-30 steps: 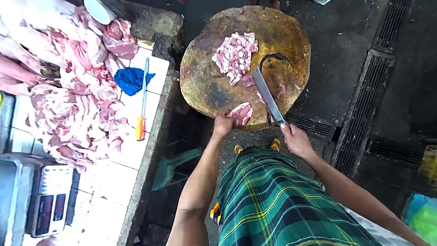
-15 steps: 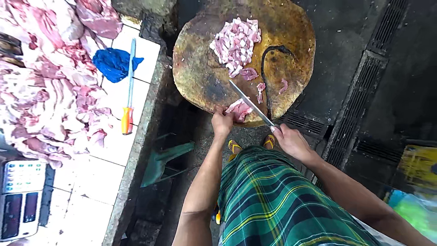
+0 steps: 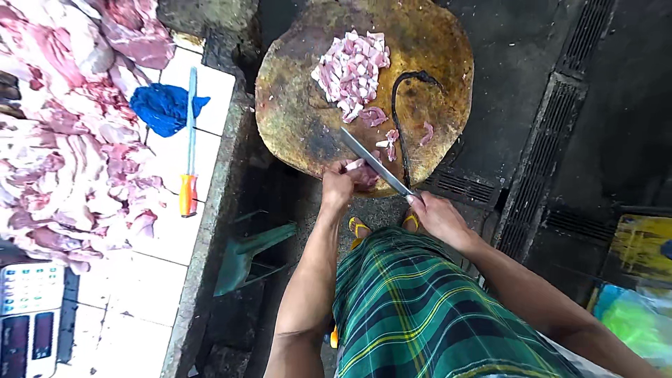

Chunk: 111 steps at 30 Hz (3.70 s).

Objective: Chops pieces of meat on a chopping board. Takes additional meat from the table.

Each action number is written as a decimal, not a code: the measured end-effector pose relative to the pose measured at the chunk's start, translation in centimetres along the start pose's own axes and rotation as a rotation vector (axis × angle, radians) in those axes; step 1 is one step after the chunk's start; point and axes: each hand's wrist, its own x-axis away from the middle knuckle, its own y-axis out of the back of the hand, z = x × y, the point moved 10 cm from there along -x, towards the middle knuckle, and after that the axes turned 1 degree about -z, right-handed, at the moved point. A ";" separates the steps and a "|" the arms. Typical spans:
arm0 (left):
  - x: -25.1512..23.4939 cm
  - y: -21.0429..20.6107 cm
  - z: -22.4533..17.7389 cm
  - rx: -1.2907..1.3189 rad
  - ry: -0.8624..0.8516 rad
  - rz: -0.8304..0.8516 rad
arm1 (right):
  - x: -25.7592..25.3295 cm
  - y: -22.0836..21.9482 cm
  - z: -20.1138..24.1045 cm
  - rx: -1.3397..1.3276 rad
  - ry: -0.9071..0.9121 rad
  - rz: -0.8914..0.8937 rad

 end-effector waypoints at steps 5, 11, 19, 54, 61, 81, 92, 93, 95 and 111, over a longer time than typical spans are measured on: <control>-0.3 -0.7 -2.1 -0.050 -0.011 0.054 | 1.3 2.4 -2.9 -0.113 -0.122 -0.063; 0.0 1.8 -0.5 -0.615 -0.240 -0.171 | 4.7 6.8 2.0 -0.182 0.165 -0.373; 0.3 -0.9 0.3 -0.698 -0.704 -0.232 | 1.3 1.3 1.5 -0.014 0.127 -0.203; -0.4 -0.3 1.0 -0.744 -0.855 -0.273 | 1.1 -0.8 1.6 0.079 -0.082 0.010; 1.5 2.3 1.0 -0.479 -0.805 -0.280 | 4.1 4.9 3.6 -0.137 0.057 -0.286; 1.0 2.9 1.4 -0.447 -0.784 -0.275 | 3.7 4.8 4.0 -0.130 0.130 -0.297; 1.2 -0.7 0.9 -0.739 -0.817 -0.227 | 0.3 -0.9 2.4 0.167 -0.025 0.033; 0.9 -0.8 1.5 -0.767 -0.817 -0.244 | 0.7 -0.4 1.7 0.147 -0.045 0.006; -0.2 -0.5 1.6 -0.764 -0.844 -0.267 | 0.4 1.1 0.1 0.077 -0.106 -0.046; 2.7 0.2 1.5 -0.705 -0.764 -0.340 | 0.2 -0.9 2.1 0.167 0.061 0.039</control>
